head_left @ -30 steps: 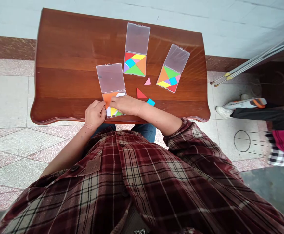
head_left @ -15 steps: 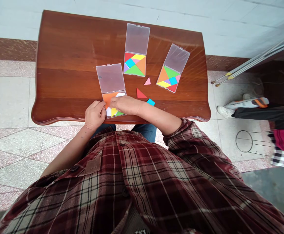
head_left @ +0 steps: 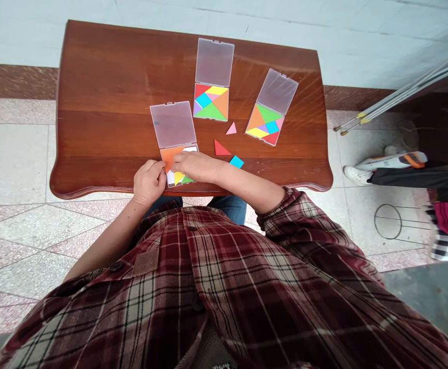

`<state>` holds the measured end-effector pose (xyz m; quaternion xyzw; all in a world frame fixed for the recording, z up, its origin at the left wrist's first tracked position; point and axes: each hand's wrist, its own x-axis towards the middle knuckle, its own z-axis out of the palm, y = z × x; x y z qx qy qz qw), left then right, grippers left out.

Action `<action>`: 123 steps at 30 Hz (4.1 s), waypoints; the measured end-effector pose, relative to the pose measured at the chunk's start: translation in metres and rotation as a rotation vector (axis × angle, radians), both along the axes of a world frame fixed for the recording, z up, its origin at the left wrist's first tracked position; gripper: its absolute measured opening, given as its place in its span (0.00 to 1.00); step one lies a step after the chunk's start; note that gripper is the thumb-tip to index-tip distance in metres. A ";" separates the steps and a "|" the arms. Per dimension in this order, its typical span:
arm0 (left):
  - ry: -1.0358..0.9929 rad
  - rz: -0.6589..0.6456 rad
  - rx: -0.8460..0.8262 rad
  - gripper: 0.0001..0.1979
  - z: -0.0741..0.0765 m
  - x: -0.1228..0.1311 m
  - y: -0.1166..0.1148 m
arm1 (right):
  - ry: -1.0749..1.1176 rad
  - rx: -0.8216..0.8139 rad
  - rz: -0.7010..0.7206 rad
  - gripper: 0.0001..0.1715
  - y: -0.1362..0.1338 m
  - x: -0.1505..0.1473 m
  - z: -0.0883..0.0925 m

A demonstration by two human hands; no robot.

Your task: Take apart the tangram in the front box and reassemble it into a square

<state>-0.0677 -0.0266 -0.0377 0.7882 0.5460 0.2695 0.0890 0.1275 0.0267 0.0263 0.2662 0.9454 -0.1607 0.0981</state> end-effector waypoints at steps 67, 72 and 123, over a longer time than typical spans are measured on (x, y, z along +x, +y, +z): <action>-0.012 0.008 -0.021 0.15 0.002 0.001 0.000 | 0.019 0.038 -0.231 0.19 0.006 0.011 -0.003; -0.028 0.005 -0.058 0.16 0.002 0.001 0.000 | 0.044 0.050 -0.194 0.18 0.005 0.010 -0.015; 0.004 0.027 -0.044 0.15 0.002 -0.002 -0.001 | 0.059 0.150 -0.521 0.15 0.014 0.049 0.019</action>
